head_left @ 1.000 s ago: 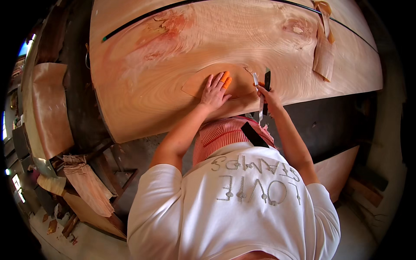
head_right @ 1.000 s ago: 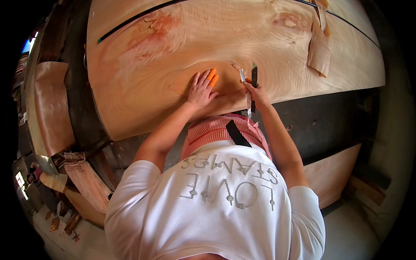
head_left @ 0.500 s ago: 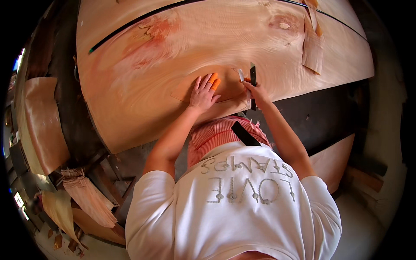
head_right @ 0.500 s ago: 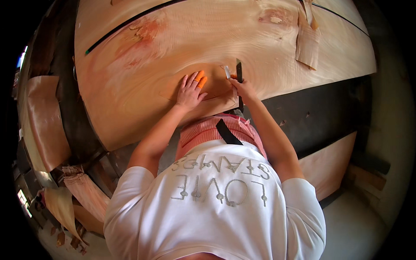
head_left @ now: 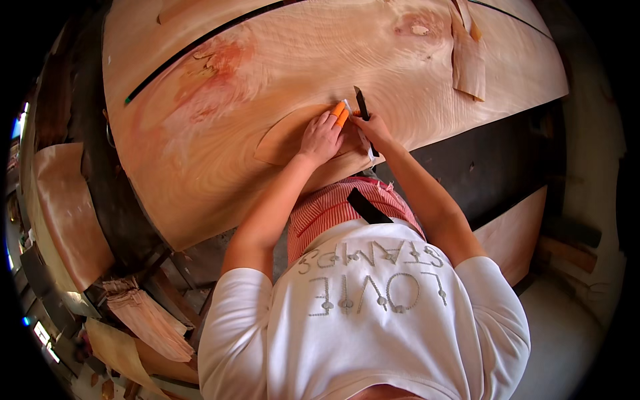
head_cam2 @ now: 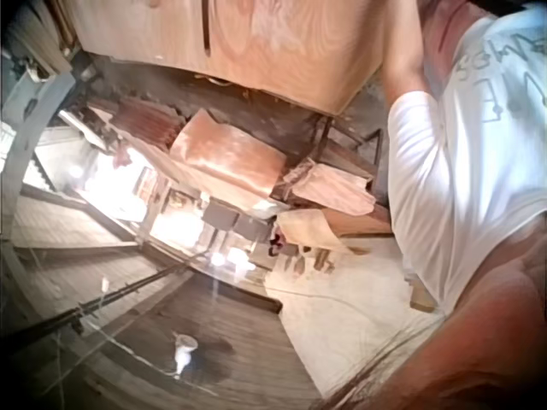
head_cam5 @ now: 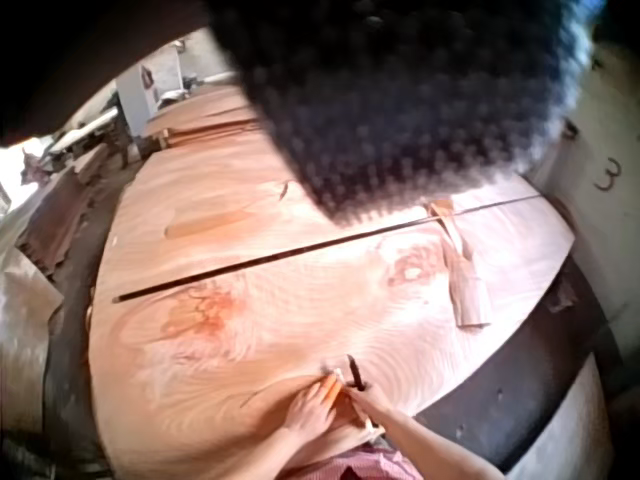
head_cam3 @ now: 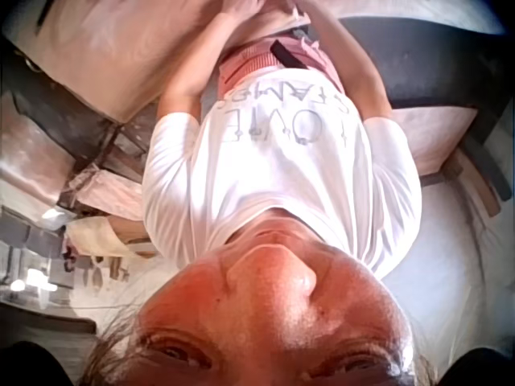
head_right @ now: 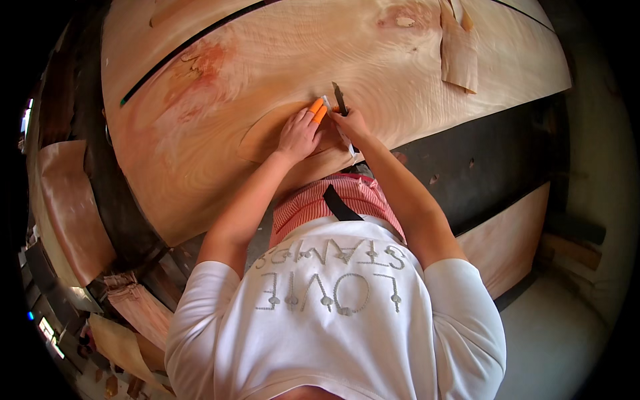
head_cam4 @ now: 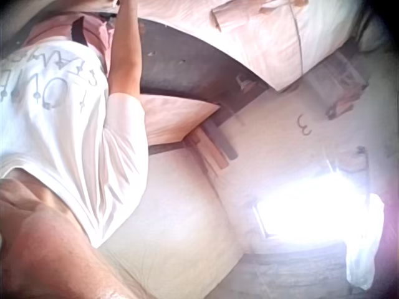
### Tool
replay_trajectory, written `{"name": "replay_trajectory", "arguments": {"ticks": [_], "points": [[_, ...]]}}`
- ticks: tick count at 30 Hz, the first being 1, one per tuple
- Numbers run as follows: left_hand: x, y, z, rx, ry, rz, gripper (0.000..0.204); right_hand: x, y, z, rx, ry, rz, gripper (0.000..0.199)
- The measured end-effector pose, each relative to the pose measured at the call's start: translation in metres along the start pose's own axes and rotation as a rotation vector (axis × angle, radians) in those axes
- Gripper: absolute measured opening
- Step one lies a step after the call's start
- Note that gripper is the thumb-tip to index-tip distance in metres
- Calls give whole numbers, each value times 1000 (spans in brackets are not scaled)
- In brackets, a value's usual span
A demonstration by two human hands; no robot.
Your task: The person patches a large sheet of wood by placing thin wood veneer strips over damaged areas, tracing them with a knife, and pressing them into place.
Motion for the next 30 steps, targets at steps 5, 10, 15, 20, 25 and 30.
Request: {"name": "replay_trajectory", "arguments": {"ticks": [5,10,15,20,25,30], "points": [[18,1,14,156,-171,-18,27,-2,2,-4,6,-20,47,31],[19,4,28,289,-257,-100,32,-22,24,-12,-56,-60,153,31],[26,14,32,463,-347,-96,40,-6,54,-38,-218,-217,159,23],[22,7,32,442,-351,-166,37,-35,64,-77,630,-413,75,15],[-19,-6,9,22,84,-63,37,-80,72,-97,716,-402,-122,24],[-107,-29,0,-78,126,-344,51,-96,27,-69,379,-518,-49,32]]}}
Point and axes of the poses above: each hand's wrist, its own x-axis towards the middle knuckle, its own z-axis out of the palm, y = z × x, the point moved 7 cm from there along x, towards the middle knuckle, and after that the axes turned 14 degrees about -y, right-handed, at the moved point
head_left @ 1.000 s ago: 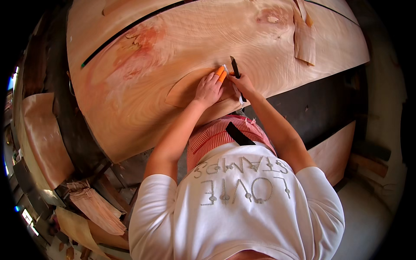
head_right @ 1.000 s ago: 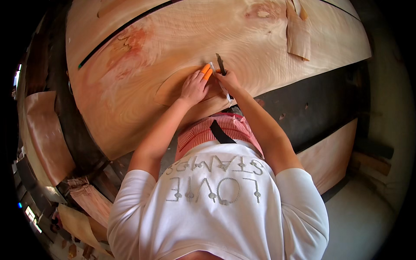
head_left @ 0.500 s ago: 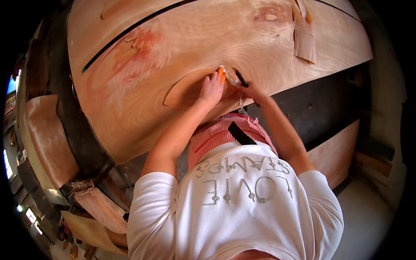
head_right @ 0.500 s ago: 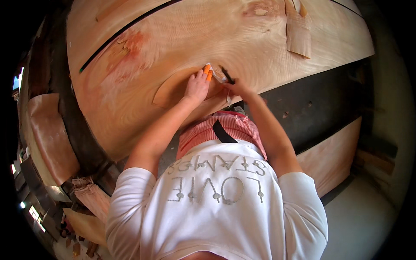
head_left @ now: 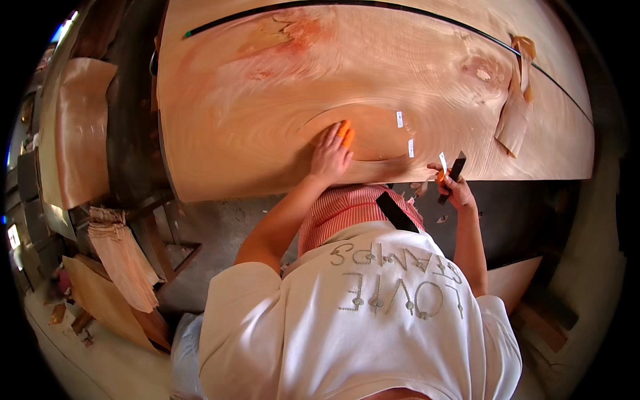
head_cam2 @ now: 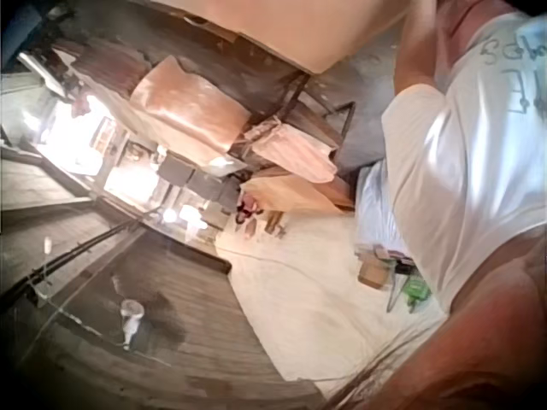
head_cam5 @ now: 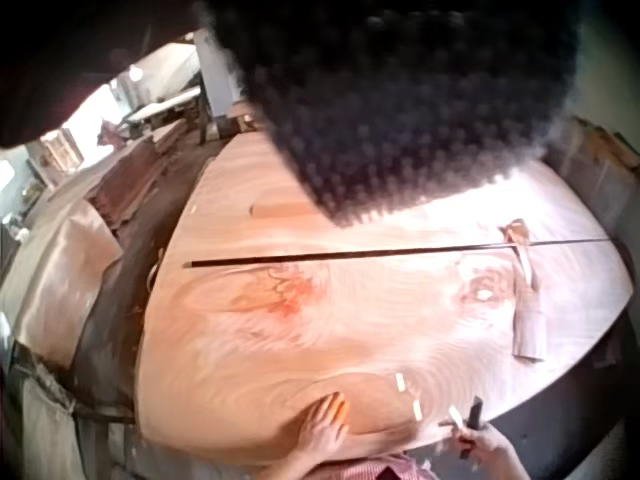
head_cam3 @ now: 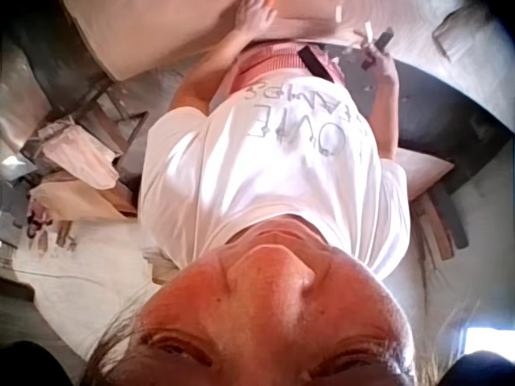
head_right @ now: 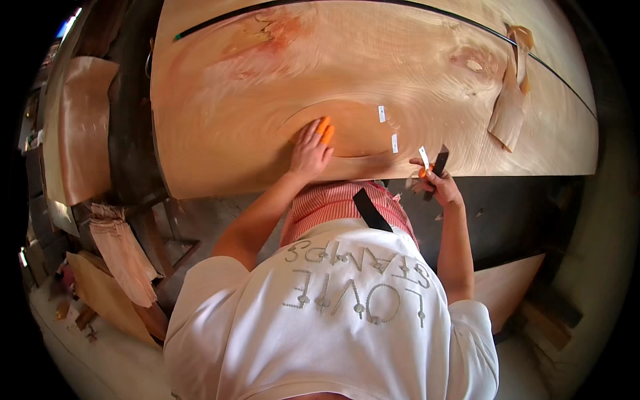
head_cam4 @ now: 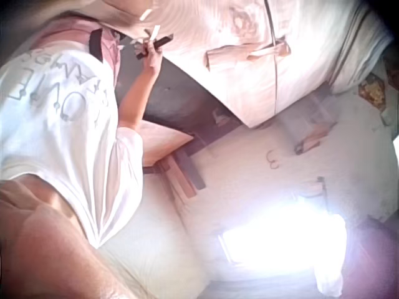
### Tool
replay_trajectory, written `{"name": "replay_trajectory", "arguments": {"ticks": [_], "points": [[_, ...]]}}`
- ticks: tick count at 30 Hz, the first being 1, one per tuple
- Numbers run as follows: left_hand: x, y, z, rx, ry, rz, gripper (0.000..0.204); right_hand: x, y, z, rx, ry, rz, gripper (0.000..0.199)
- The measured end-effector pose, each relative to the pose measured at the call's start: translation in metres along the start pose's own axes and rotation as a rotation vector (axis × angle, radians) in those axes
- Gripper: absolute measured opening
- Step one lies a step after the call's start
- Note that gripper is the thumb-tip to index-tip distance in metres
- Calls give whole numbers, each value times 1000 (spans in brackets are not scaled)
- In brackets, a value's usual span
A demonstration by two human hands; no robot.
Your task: The person patches a large sheet of wood by placing thin wood veneer strips over damaged areas, tracing them with a knife, and pressing them into place.
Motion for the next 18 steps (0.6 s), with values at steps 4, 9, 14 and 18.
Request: {"name": "replay_trajectory", "arguments": {"ticks": [4,9,14,18], "points": [[-44,-23,-14,20,22,-108,56,43,-9,38,-90,-135,110,25],[-64,-38,-17,35,57,-195,58,117,14,95,-279,-197,291,19],[-75,-51,-23,25,111,-279,58,188,24,170,-523,-288,385,19],[-81,-64,-22,79,63,-328,57,235,40,203,-593,-286,336,22]]}}
Point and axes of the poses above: each hand's wrist, its own x-axis towards the middle knuckle, its own z-axis out of the palm, y = z × x, the point moved 7 cm from there along x, towards the middle knuckle, and after that the axes turned 14 degrees about -y, right-handed, at the moved point
